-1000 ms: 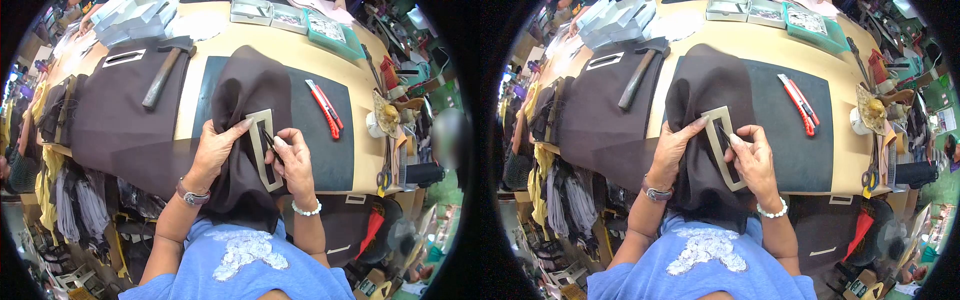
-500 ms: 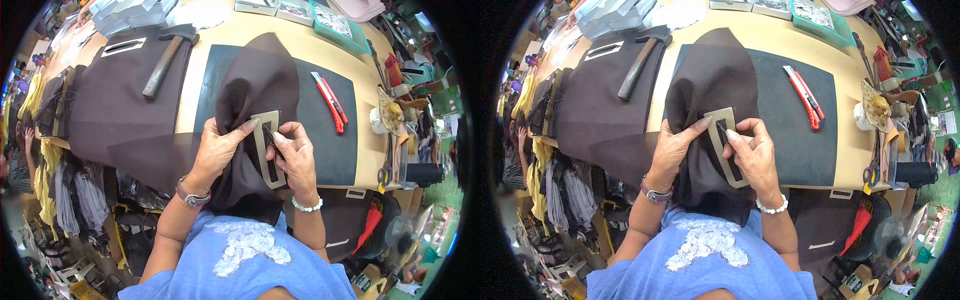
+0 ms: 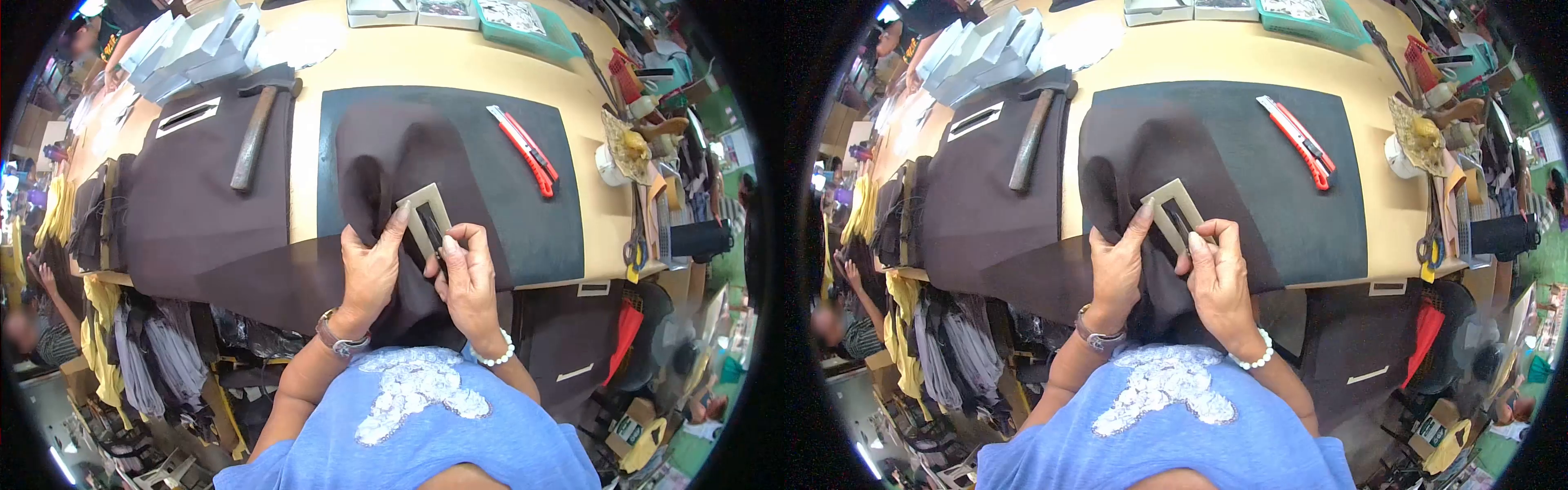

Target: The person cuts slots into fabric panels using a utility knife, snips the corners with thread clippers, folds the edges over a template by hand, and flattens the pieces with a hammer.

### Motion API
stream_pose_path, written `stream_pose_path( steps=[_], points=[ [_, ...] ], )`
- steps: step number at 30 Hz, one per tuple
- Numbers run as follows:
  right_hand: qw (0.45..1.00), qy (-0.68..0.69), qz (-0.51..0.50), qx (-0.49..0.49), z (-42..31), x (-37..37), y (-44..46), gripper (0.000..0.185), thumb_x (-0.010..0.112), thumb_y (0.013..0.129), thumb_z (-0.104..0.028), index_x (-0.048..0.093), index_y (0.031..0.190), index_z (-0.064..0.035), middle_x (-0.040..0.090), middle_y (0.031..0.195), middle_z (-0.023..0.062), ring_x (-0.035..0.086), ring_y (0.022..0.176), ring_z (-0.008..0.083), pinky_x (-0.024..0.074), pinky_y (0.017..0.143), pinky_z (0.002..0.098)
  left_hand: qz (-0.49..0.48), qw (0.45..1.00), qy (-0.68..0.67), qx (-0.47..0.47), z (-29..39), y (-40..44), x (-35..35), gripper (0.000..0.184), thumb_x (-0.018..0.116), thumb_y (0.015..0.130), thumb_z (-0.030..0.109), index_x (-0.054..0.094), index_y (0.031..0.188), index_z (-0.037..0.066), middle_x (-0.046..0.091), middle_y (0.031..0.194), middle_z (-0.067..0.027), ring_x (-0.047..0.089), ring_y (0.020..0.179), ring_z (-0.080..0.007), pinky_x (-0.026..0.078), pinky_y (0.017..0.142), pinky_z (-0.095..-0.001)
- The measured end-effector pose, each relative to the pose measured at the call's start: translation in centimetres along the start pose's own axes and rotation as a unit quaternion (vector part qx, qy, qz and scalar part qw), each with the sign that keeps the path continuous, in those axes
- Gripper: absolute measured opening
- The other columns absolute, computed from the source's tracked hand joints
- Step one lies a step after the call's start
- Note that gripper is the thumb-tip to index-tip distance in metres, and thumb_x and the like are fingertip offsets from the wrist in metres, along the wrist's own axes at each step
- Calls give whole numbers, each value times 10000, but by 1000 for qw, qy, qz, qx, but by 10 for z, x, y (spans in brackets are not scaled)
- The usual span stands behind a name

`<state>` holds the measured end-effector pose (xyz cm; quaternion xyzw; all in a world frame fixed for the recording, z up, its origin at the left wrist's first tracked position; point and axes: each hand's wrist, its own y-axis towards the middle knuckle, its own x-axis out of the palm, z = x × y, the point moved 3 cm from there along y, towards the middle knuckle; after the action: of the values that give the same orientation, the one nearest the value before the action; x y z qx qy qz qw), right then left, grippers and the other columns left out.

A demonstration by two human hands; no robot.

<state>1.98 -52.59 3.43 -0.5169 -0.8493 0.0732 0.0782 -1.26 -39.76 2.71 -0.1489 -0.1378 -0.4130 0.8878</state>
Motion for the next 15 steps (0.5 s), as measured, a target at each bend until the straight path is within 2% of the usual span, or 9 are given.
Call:
stream_pose_path(
  steps=[4,8,15],
  points=[
    [999,26,20,-14,6,5,0,181,426,992,-208,380,1052,-44,540,679,22,396,496,13,329,435,182,37,999,-7,24,-6,-8,3,192,633,898,174,634,947,-11,654,877,-27,566,758,-71,463,683,-241],
    [994,103,33,-30,11,10,0,157,425,992,-191,372,1055,-58,534,695,28,375,491,7,301,428,162,25,999,-20,17,-9,-14,4,168,633,898,166,642,913,-2,652,838,-9,561,735,-61,453,666,-227],
    [980,191,38,-44,16,12,2,154,473,974,-162,370,1052,-78,538,702,33,357,494,1,271,424,155,40,997,-73,-6,-13,-17,2,145,659,875,136,653,939,6,663,876,-16,578,763,-61,454,682,-223]
  ],
)
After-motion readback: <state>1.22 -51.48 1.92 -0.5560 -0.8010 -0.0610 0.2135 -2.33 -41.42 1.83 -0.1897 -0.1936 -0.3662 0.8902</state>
